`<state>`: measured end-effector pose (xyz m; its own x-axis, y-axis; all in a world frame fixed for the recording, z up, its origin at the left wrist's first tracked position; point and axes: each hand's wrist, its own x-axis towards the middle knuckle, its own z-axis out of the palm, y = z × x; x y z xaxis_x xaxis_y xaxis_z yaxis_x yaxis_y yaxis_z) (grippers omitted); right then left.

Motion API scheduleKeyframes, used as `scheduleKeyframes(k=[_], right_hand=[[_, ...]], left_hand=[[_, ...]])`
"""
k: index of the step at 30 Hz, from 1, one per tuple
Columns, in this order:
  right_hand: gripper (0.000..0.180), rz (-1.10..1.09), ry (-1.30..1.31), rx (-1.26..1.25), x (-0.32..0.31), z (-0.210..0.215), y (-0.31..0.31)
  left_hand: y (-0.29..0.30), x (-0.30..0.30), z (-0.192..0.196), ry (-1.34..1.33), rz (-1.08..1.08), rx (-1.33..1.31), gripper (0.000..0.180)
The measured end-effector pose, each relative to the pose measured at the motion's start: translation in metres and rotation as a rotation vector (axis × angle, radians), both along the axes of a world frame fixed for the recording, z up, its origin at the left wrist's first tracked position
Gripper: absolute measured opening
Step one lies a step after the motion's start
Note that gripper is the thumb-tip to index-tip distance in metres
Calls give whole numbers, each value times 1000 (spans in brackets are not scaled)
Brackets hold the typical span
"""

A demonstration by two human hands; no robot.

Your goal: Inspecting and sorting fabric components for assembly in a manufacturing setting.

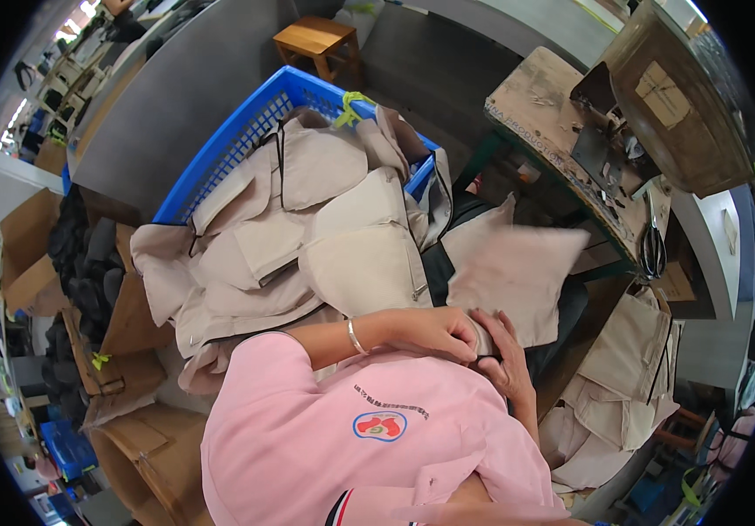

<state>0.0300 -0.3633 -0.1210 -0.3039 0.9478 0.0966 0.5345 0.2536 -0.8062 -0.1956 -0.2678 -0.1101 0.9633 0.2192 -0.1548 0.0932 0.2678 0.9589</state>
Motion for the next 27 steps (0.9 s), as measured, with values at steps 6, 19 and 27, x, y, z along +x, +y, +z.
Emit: scheduleKeyframes(k=[6, 19, 27], right_hand=[[51, -297, 40, -245, -7, 26, -8], [36, -252, -391, 143, 98, 183, -11], [22, -469, -250, 204, 128, 170, 103]], left_hand=[[-4, -6, 14, 62, 109, 142, 22], [25, 95, 104, -490, 363, 741, 16], [134, 170, 103, -341, 459, 990, 20]])
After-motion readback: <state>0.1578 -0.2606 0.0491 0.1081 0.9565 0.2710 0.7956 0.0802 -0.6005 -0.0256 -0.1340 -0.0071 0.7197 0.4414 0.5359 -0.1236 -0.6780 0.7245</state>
